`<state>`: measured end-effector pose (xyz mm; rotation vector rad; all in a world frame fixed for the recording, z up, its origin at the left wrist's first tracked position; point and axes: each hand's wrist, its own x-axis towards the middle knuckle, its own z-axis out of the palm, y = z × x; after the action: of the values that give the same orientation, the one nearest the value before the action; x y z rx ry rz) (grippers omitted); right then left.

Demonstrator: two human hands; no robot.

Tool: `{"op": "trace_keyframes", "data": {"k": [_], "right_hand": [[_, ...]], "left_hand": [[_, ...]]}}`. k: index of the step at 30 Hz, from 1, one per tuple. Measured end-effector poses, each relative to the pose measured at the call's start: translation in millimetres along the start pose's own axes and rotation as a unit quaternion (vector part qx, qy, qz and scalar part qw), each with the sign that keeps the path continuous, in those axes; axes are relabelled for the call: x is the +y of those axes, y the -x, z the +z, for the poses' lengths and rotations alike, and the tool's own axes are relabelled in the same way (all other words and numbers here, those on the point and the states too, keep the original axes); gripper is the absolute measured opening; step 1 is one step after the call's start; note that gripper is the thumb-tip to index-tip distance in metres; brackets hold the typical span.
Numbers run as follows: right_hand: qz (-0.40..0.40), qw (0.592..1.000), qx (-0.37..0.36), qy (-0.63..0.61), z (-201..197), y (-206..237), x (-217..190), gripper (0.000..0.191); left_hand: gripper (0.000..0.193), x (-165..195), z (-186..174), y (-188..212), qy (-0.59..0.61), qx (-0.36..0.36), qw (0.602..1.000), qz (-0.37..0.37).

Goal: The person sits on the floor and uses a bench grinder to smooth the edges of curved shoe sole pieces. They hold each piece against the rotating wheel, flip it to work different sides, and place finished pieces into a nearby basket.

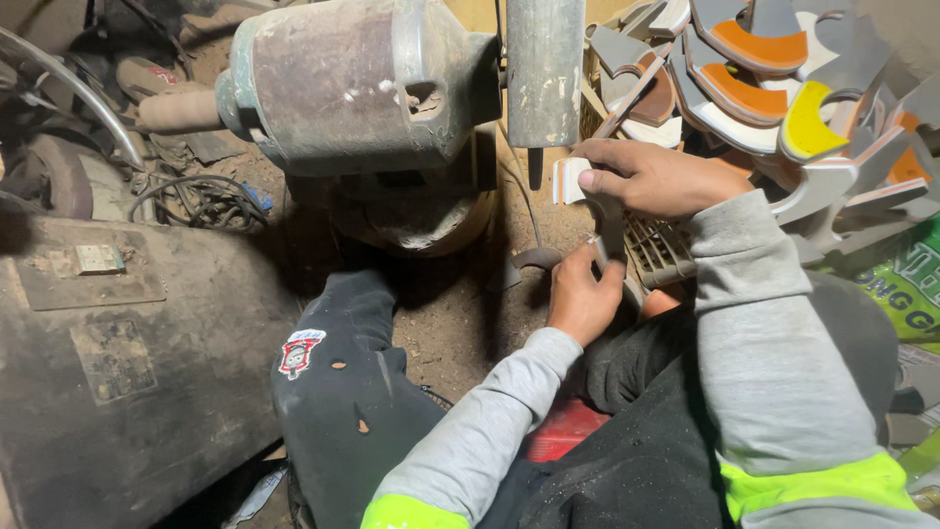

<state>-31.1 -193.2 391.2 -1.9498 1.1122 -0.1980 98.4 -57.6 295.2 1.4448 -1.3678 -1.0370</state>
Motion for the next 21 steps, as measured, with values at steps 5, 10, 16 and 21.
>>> {"op": "trace_keyframes", "data": {"k": [5, 10, 16, 21], "right_hand": [[-0.003, 1.000, 0.020, -0.021, 2, -2, -7, 0.053], [0.058, 0.994, 0.075, -0.059, 11, -12, -18, 0.045], [-0.088, 0.985, 0.140, -0.058, 13, -22, -10, 0.038], [-0.035, 0.991, 0.117, -0.056, 9, -26, -10, 0.039]], "left_hand": [[0.022, -2, 5, -6, 0.102, -0.052, 0.993, -0.035], [0.019, -7, 6, -16, 0.343, -0.172, 0.919, -0.093], [0.022, -5, 4, -25, 0.356, -0.162, 0.914, -0.108], [0.023, -14, 1, -31, 0.410, -0.186, 0.882, -0.138]]}}
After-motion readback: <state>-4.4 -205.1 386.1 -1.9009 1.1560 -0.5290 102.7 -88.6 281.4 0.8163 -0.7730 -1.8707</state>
